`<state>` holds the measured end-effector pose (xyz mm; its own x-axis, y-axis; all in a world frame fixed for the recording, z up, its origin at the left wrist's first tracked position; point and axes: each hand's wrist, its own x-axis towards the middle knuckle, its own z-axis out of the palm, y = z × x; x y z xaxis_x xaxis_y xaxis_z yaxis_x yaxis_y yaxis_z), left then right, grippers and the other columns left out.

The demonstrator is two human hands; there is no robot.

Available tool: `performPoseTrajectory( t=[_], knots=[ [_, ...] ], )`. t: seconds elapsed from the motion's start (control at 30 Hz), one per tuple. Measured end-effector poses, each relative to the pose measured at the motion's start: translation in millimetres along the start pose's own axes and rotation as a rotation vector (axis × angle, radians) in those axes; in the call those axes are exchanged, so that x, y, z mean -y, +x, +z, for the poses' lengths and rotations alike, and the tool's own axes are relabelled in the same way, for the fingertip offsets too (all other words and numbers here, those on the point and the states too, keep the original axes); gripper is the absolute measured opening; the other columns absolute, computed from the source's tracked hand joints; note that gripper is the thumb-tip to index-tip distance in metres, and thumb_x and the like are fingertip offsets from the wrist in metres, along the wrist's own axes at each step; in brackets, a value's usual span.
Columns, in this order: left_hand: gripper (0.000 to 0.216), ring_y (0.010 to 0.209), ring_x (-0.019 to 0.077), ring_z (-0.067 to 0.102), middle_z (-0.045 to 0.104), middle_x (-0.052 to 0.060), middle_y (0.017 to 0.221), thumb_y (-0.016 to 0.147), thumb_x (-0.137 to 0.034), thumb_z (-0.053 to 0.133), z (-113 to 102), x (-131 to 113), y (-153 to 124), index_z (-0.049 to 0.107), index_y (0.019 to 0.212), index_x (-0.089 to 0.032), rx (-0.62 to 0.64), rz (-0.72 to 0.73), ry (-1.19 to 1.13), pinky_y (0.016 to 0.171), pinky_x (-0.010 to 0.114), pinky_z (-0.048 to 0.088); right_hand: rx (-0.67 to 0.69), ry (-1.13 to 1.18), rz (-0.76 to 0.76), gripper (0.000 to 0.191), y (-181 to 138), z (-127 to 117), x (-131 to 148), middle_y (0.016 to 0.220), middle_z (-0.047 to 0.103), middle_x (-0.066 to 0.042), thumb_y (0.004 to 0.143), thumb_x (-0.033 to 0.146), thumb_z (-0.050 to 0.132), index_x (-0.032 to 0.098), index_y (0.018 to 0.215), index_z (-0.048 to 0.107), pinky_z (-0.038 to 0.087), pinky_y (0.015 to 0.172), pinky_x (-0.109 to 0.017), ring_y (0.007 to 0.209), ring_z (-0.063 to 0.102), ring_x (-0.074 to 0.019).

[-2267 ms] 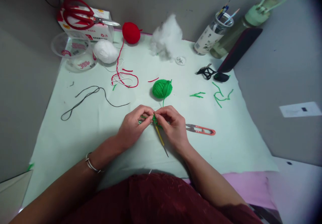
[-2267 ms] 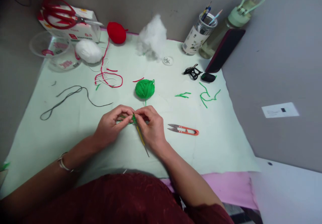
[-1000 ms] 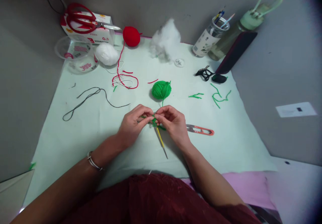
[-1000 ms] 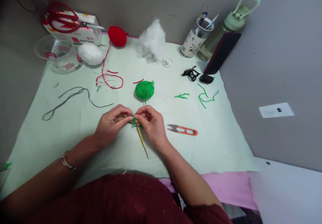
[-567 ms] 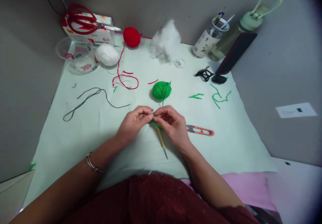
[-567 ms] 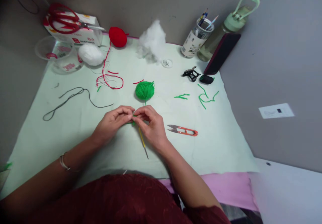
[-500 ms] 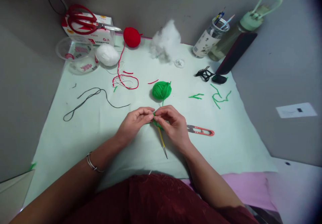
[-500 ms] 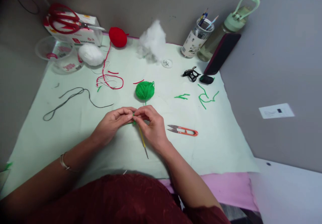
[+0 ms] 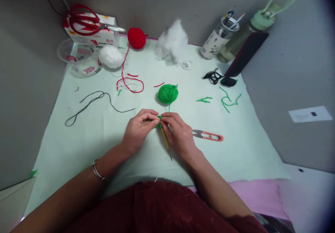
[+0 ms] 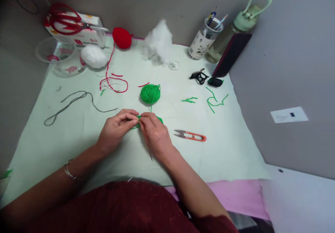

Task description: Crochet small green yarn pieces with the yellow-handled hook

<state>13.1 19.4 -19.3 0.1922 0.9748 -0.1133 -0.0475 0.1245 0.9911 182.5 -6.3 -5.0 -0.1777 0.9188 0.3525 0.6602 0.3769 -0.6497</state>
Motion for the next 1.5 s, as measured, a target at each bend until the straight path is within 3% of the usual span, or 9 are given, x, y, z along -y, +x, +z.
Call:
performPoseTrajectory(
  t=[0.2, 0.37, 0.5, 0.63, 0.83, 0.97, 1.13, 1.3, 1.5],
  knots=[
    [0.008, 0.092, 0.0178, 0.068, 0.066, 0.006, 0.1, 0.083, -0.027, 0.073, 5.5, 0.0, -3.0, 0.072, 0.078, -0.02, -0.005, 0.105, 0.104, 0.09, 0.034, 0.062, 0.063, -0.073, 0.022, 0.016, -1.0, 3.8, 4.4, 0.102, 0.073, -0.01, 0.097, 0.015, 0.054, 0.023, 0.087, 0.064, 0.059, 0.075, -0.031, 0.088, 0.07, -0.0195],
    [0.006, 0.092, 0.0175, 0.068, 0.064, 0.005, 0.099, 0.077, -0.021, 0.074, 5.7, -2.0, -2.1, 0.069, 0.075, -0.019, 0.004, 0.054, 0.053, 0.09, 0.033, 0.061, 0.007, 0.281, 0.206, 0.014, 3.4, 2.0, 3.3, 0.095, 0.07, -0.006, 0.086, 0.012, 0.06, 0.023, 0.077, 0.06, 0.059, 0.076, -0.031, 0.09, 0.069, -0.019],
    [0.011, 0.092, 0.0182, 0.068, 0.067, 0.006, 0.099, 0.077, -0.026, 0.077, -0.3, -3.5, 1.8, 0.071, 0.077, -0.018, 0.052, -0.057, -0.047, 0.09, 0.035, 0.059, 0.047, 0.62, 0.431, 0.009, 8.2, -1.8, -0.6, 0.095, 0.07, -0.005, 0.081, 0.02, 0.069, 0.021, 0.073, 0.064, 0.057, 0.074, -0.03, 0.083, 0.068, -0.0164],
    [0.016, 0.089, 0.0183, 0.068, 0.07, 0.006, 0.095, 0.079, -0.032, 0.078, -4.2, -3.3, 4.6, 0.071, 0.077, -0.017, 0.075, -0.098, -0.076, 0.088, 0.036, 0.058, 0.102, 0.779, 0.563, 0.013, 11.4, -4.7, -3.2, 0.091, 0.072, -0.003, 0.081, 0.029, 0.076, 0.02, 0.079, 0.068, 0.055, 0.072, -0.029, 0.073, 0.065, -0.013],
    [0.015, 0.093, 0.0182, 0.067, 0.068, 0.006, 0.099, 0.08, -0.031, 0.078, -4.2, -2.9, 2.5, 0.074, 0.079, -0.017, 0.054, -0.088, -0.064, 0.091, 0.035, 0.056, 0.085, 0.68, 0.455, 0.016, 7.9, -2.0, -4.0, 0.097, 0.07, -0.004, 0.083, 0.033, 0.08, 0.02, 0.085, 0.07, 0.059, 0.079, -0.03, 0.087, 0.068, -0.0155],
    [0.014, 0.094, 0.018, 0.068, 0.066, 0.006, 0.102, 0.08, -0.031, 0.079, -2.9, -2.6, 0.3, 0.075, 0.078, -0.017, 0.02, -0.058, -0.033, 0.091, 0.034, 0.058, 0.067, 0.516, 0.309, 0.005, 3.6, 0.6, -5.7, 0.102, 0.071, -0.007, 0.09, 0.024, 0.071, 0.022, 0.086, 0.07, 0.062, 0.081, -0.031, 0.093, 0.071, -0.017],
    [0.008, 0.095, 0.0172, 0.068, 0.064, 0.006, 0.102, 0.08, -0.024, 0.075, 2.3, -0.8, -1.3, 0.073, 0.076, -0.017, 0.004, 0.03, 0.04, 0.091, 0.032, 0.06, 0.021, 0.326, 0.183, 0.011, 1.3, 3.5, -2.1, 0.1, 0.073, -0.008, 0.091, 0.015, 0.062, 0.023, 0.085, 0.065, 0.062, 0.079, -0.032, 0.094, 0.072, -0.0184],
    [0.004, 0.095, 0.0173, 0.067, 0.063, 0.005, 0.099, 0.076, -0.017, 0.072, 3.8, -1.7, -0.4, 0.068, 0.074, -0.018, 0.01, 0.063, 0.061, 0.091, 0.033, 0.058, 0.001, 0.445, 0.309, 0.01, 2.3, 5.3, 1.5, 0.099, 0.072, -0.007, 0.084, 0.015, 0.063, 0.022, 0.078, 0.063, 0.062, 0.079, -0.031, 0.092, 0.071, -0.0181],
    [0.011, 0.092, 0.0171, 0.067, 0.065, 0.005, 0.099, 0.073, -0.02, 0.075, -1.9, -3.9, 2.8, 0.065, 0.076, -0.017, 0.077, -0.085, -0.084, 0.091, 0.034, 0.056, 0.07, 0.727, 0.548, 0.008, 6.2, 3.5, -2.3, 0.098, 0.073, -0.005, 0.078, 0.025, 0.073, 0.02, 0.078, 0.067, 0.058, 0.075, -0.03, 0.081, 0.069, -0.0156]
  ],
)
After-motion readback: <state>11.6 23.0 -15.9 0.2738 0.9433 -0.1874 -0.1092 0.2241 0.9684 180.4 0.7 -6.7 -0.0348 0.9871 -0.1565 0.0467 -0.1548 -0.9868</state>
